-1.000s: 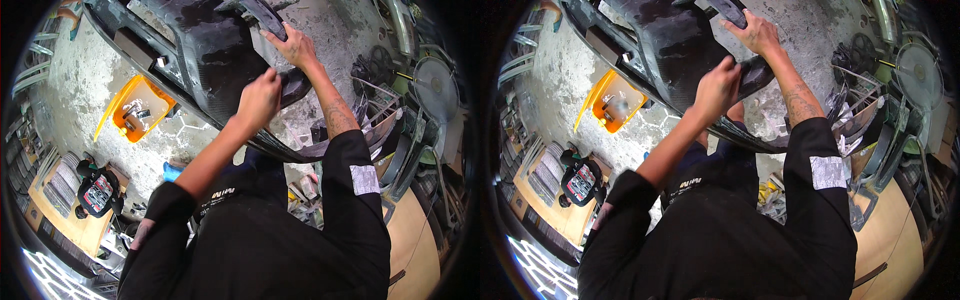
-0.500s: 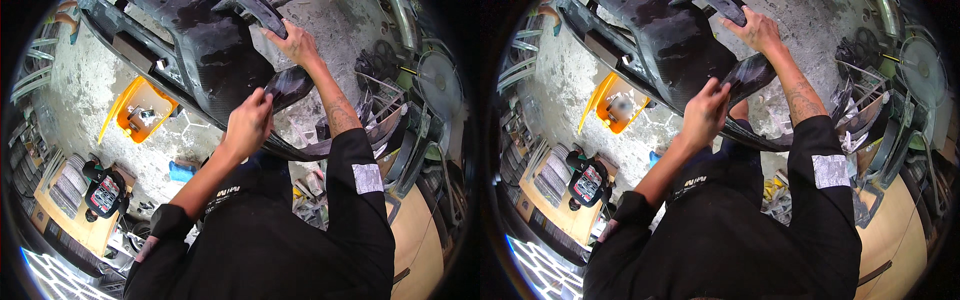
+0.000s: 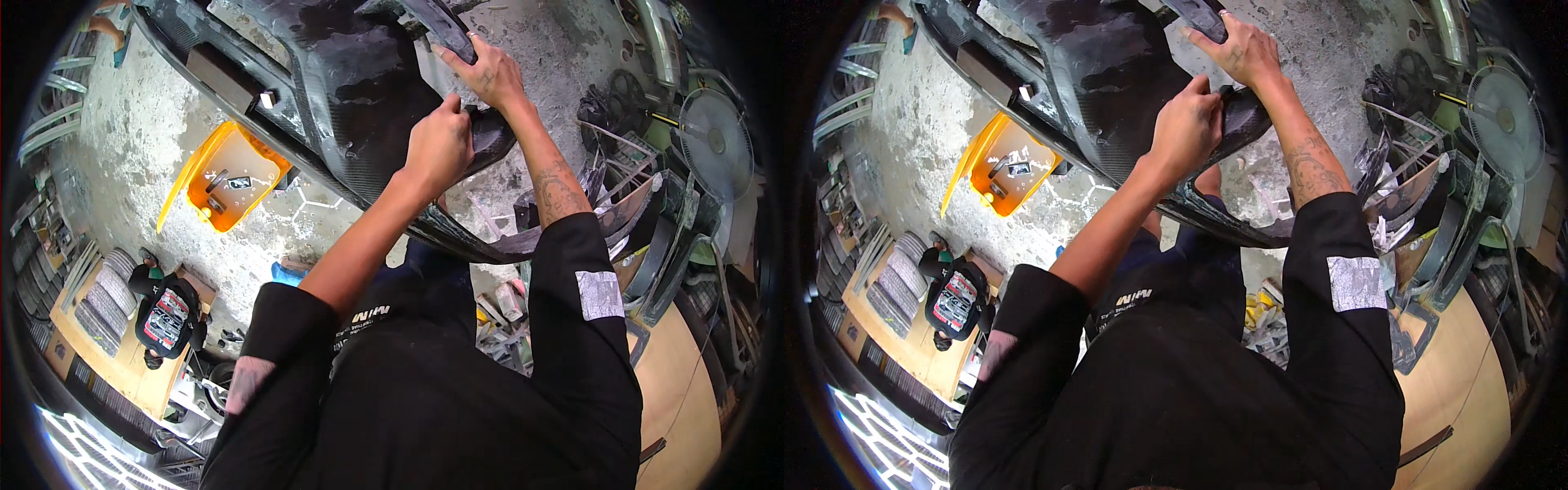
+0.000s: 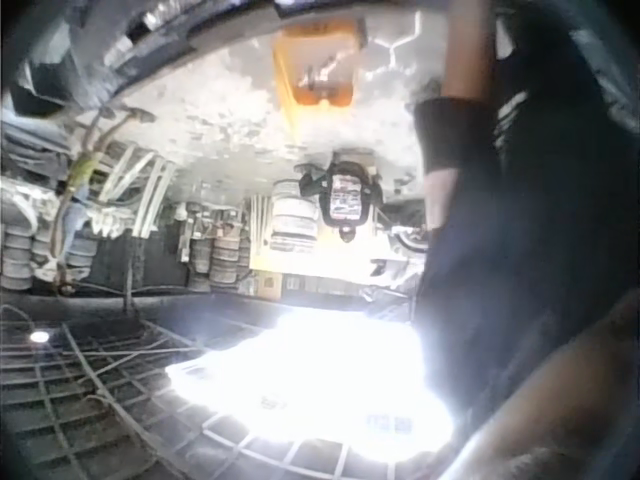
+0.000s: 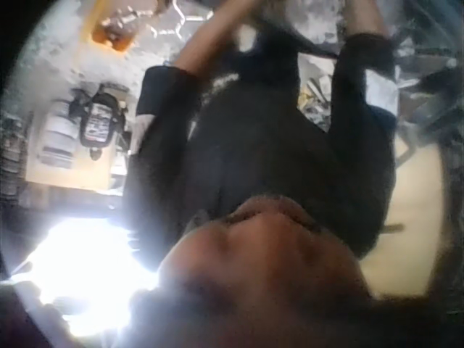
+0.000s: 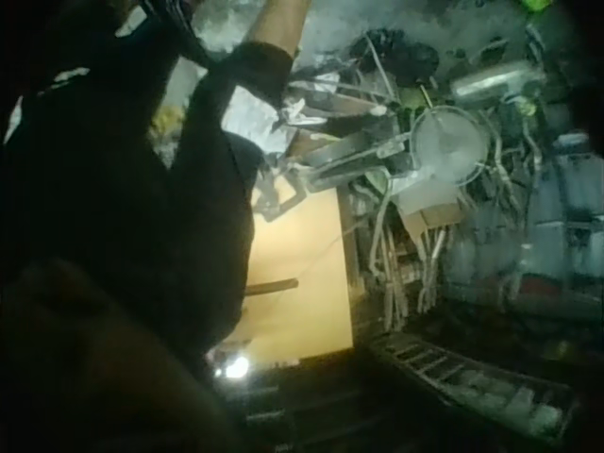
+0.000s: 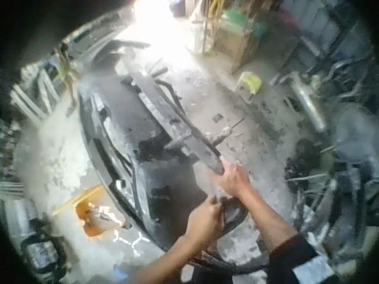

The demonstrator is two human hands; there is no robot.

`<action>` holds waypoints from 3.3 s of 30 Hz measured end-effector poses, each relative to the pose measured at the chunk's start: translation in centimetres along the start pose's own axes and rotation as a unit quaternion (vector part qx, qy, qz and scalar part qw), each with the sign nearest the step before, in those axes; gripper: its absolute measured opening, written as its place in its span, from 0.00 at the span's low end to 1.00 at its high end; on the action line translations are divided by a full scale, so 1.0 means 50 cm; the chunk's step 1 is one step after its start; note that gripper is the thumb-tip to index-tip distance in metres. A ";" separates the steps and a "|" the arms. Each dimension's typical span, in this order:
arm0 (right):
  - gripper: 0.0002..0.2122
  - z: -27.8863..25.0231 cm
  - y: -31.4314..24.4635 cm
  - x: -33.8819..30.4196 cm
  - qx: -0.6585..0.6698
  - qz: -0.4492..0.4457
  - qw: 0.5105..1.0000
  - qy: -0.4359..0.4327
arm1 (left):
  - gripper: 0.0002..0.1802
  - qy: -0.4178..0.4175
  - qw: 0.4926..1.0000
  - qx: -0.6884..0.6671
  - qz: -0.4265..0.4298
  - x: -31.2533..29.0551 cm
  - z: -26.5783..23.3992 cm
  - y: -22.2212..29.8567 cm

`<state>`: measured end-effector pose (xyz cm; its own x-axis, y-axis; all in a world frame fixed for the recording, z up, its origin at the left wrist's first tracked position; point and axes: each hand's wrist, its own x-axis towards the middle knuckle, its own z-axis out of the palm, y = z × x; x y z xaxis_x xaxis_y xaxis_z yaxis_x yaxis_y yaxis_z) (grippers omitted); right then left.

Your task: The person sands a large black carbon fiber automotive part using a small black sanding block. They repeatedly rub the surface, occasionally dip the block into a yellow bucket of water, and continue sanding different sections of the part.

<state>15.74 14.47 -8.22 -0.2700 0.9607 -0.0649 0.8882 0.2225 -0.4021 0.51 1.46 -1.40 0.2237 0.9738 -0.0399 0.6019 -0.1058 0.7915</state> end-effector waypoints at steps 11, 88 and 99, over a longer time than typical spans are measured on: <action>0.42 -0.007 -0.012 -0.004 0.017 0.035 0.998 -0.059 | 0.04 0.002 1.000 0.027 -0.007 -0.018 -0.012 0.010; 0.18 0.023 0.043 -0.023 -0.092 -0.089 0.992 -0.022 | 0.04 -0.066 0.996 -0.047 -0.028 -0.008 -0.032 -0.002; 0.21 0.024 0.047 -0.020 -0.105 -0.122 0.987 0.005 | 0.05 -0.056 0.998 -0.008 -0.016 0.013 -0.022 0.006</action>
<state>17.67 13.84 -10.21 -0.4820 0.8760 0.0190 0.8553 0.4751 -0.2067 -0.04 2.27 -0.51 0.2898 0.9479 -0.1326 0.5978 -0.0711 0.7985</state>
